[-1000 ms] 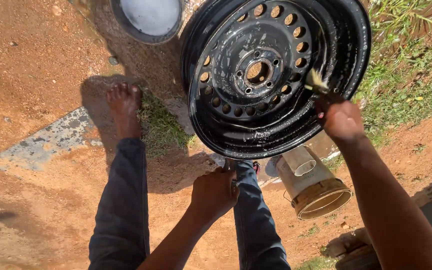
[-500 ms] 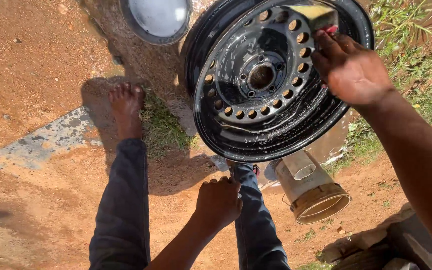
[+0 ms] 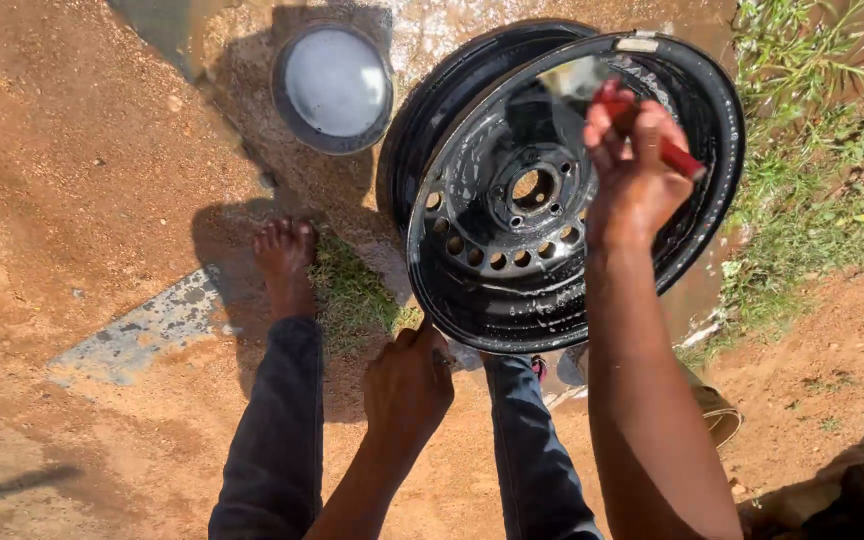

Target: Washing a black metal wheel rim using soapy water, a brush, and a cloth.

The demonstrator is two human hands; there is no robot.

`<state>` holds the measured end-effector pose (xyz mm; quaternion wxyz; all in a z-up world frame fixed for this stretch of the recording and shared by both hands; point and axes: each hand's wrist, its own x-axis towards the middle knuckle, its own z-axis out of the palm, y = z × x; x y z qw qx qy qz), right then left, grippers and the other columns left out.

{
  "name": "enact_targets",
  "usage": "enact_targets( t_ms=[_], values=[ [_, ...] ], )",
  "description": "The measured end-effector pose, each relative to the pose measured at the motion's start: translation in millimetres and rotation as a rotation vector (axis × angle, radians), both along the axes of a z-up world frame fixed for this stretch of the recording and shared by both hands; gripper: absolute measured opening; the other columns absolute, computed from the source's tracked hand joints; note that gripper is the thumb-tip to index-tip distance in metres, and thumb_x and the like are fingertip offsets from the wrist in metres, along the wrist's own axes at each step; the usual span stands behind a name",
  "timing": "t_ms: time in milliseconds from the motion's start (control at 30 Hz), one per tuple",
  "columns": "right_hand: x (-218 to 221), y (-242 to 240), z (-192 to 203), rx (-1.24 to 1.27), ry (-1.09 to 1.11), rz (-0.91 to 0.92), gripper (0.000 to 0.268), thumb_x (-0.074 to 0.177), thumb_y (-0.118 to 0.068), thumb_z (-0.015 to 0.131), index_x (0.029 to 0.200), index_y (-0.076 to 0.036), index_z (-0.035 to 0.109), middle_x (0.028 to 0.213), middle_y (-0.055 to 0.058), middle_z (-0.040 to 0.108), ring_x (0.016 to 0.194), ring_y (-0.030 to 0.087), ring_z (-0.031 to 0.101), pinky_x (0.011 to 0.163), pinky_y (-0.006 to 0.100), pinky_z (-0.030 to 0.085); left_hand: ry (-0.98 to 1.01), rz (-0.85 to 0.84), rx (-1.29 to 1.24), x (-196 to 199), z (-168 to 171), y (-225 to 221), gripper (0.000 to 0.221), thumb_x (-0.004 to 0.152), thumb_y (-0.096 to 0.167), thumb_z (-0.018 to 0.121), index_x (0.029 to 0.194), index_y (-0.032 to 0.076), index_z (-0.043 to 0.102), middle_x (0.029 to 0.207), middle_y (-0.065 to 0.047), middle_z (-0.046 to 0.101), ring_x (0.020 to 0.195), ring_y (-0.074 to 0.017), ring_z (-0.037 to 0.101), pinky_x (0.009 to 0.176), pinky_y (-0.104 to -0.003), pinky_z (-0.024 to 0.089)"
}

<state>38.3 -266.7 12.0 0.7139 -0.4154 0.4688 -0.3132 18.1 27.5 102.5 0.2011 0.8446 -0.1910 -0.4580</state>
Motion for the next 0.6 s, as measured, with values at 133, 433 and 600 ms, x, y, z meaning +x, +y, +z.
enact_targets(
  t_ms=[133, 433, 600],
  values=[
    [-23.1, 76.4, 22.6, 0.118, 0.314, 0.635, 0.017, 0.099, -0.011, 0.069, 0.107, 0.004, 0.071, 0.103, 0.023, 0.077, 0.087, 0.031, 0.079, 0.076, 0.04, 0.068, -0.06, 0.176, -0.02, 36.2, 4.9, -0.1, 0.036, 0.074, 0.002, 0.063, 0.11, 0.009, 0.069, 0.078, -0.012, 0.07, 0.066, -0.0326, 0.068, 0.057, -0.048, 0.051],
    [-2.7, 45.2, 29.1, 0.177, 0.033, -0.001, 0.012, 0.1, -0.006, 0.068, 0.107, 0.002, 0.065, 0.106, 0.022, 0.072, 0.089, 0.036, 0.078, 0.08, 0.045, 0.068, -0.063, 0.076, 0.017, 84.1, -8.4, 14.8, 0.024, 0.086, 0.008, 0.062, 0.109, 0.012, 0.065, 0.078, -0.014, 0.069, 0.069, -0.0338, 0.068, 0.058, -0.05, 0.05],
    [-1.6, 92.9, 101.8, 0.08, 0.375, 0.464, 0.018, 0.1, -0.002, 0.065, 0.108, 0.013, 0.067, 0.104, 0.022, 0.076, 0.091, 0.029, 0.077, 0.081, 0.04, 0.066, -0.189, -0.115, 0.07, 96.2, -16.5, 38.4, 0.029, 0.088, 0.027, 0.072, 0.107, 0.006, 0.068, 0.085, -0.017, 0.072, 0.075, -0.0349, 0.071, 0.063, -0.049, 0.056]
  ],
)
